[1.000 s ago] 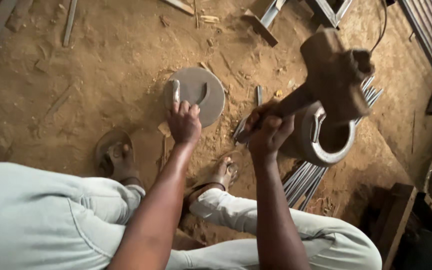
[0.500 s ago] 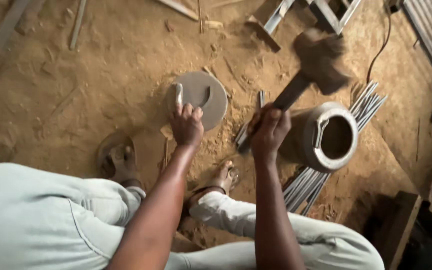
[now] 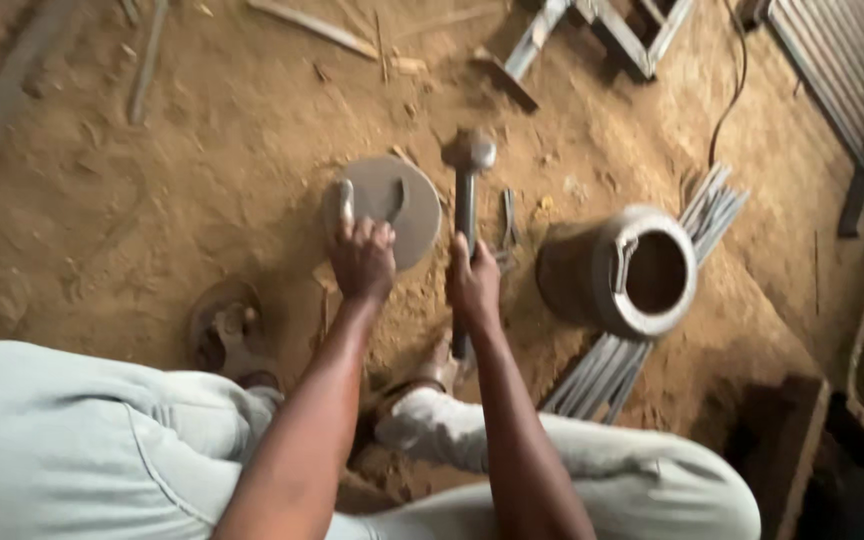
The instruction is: The person sits on the floor and uses a hammer to bend metal rods into curved shapes on a circular metal plate. They repeatedly pick up rods, hammer them into a curve, and place the finished pieces aside.
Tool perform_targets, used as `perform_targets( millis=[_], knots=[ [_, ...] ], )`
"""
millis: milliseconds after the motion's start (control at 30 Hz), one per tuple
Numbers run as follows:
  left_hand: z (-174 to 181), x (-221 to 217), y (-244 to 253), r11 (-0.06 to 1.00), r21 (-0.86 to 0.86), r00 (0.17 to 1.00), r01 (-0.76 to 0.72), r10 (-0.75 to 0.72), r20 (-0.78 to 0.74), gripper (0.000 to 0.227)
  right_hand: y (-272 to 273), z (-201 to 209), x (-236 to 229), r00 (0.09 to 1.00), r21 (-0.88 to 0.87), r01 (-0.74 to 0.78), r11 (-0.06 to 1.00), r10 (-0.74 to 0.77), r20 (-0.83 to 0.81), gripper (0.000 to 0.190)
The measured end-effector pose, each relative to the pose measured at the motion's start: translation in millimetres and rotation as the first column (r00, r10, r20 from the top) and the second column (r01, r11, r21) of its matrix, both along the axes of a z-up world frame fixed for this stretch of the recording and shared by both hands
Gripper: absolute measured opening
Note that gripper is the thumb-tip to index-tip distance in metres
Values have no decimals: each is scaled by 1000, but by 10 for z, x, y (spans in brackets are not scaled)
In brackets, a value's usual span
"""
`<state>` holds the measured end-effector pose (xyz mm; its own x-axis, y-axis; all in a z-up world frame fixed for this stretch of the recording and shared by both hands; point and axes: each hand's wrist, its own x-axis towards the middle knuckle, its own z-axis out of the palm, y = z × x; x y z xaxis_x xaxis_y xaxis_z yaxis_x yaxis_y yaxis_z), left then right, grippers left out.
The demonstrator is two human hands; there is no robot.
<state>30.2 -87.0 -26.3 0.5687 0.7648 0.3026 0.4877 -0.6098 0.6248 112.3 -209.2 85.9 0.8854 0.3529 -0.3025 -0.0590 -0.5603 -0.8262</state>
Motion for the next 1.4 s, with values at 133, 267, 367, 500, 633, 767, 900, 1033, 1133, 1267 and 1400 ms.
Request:
perform_targets(
  millis=[133,267,367,500,633,767,900,1033,1133,1267,1400],
  knots=[
    [24,-90,-5,994,-113,1000,-6,3,-27,13,-31,-37,-168,996,-159,-86,983,84,-25,37],
    [142,-95,13,997,-77,1000,-15,14,-16,11,41,30,-270,975,-141,-39,989,7,-223,33],
    [238,-38,46,998,-43,996,-37,33,-81,12,107,349,-256,985,85,51,995,-36,-170,30],
    [129,-82,-31,996,-83,999,-32,32,-3,13,25,741,-122,983,480,-84,873,-6,183,26],
    [71,47,88,994,-109,1000,-27,26,-12,12,26,610,-48,922,738,-266,621,-61,383,43],
    [99,-116,-59,996,-90,1000,-16,17,14,12,-100,65,-330,890,30,-237,971,204,408,29],
    [200,18,137,999,-3,999,-37,37,-31,14,-33,-183,-88,999,-159,-37,987,38,-1,36],
    [238,-58,23,997,-72,999,15,-19,-45,16,-278,-263,-145,987,-214,2,977,-36,-154,45],
    [283,17,116,998,-53,994,-35,29,-103,16,-141,-319,-90,979,-204,-37,978,-5,-203,44],
    [248,-41,-160,994,-87,993,-71,62,-100,12,-256,-359,-175,942,-68,18,998,-39,-333,43],
    [230,23,-187,983,-178,996,-37,21,-89,20,-172,-301,-61,933,-23,66,998,-70,-354,44]
  ],
)
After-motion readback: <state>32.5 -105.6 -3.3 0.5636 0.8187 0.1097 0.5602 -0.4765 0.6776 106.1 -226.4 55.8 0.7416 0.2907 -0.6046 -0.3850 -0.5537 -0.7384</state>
